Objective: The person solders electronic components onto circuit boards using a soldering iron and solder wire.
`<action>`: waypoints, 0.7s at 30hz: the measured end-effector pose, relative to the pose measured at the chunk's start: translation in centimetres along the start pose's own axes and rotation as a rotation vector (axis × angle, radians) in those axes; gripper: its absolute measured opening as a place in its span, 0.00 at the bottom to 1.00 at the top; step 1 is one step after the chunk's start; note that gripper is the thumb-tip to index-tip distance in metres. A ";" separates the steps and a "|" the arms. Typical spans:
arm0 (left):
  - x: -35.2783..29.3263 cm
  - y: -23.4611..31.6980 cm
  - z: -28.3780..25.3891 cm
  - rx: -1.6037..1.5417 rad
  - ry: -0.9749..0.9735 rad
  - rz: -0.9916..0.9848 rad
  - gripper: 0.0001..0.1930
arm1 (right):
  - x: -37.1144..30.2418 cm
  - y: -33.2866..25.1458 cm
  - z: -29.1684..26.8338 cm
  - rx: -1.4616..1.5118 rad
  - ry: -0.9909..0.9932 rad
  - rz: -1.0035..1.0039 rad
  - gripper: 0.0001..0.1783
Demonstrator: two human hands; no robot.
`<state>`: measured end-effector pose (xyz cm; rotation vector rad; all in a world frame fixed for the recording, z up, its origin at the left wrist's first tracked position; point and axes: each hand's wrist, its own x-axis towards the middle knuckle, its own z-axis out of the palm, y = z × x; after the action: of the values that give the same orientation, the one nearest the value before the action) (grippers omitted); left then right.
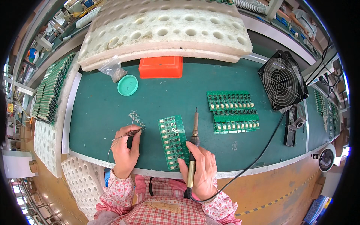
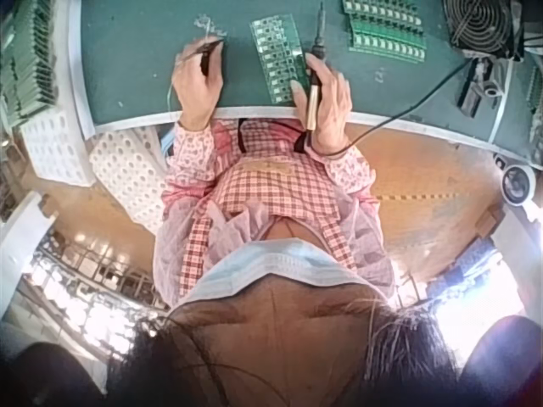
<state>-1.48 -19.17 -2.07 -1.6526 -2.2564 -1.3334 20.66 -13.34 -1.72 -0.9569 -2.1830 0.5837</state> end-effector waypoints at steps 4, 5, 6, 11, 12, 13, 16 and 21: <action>0.0 0.0 0.0 -0.005 -0.005 0.011 0.11 | 0.1 0.0 0.0 -0.001 0.000 -0.001 0.32; 0.0 0.0 0.0 -0.007 -0.006 0.010 0.12 | 0.1 0.0 0.0 -0.001 0.000 0.000 0.32; 0.1 0.1 0.0 -0.010 -0.008 0.010 0.12 | 0.1 0.0 0.0 -0.001 -0.001 -0.003 0.32; 0.0 0.0 0.0 -0.013 -0.011 0.005 0.12 | 0.2 -0.2 -0.2 -0.002 -0.012 0.001 0.32; 0.1 0.1 0.1 -0.014 -0.009 0.007 0.12 | 0.1 -0.1 -0.2 0.001 -0.012 0.005 0.32; 0.1 0.0 0.1 -0.014 -0.010 0.007 0.12 | 0.1 -0.1 -0.1 0.003 -0.011 0.008 0.32; 0.0 0.0 0.1 -0.021 -0.007 0.008 0.11 | 0.1 -0.1 -0.2 0.000 -0.016 0.014 0.32; 0.1 0.1 0.0 0.001 -0.014 0.023 0.10 | 0.1 -0.2 -0.2 0.003 -0.005 0.005 0.32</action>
<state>-1.43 -19.04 -1.96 -1.6884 -2.2378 -1.3197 20.62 -13.31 -1.45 -0.9613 -2.1840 0.5919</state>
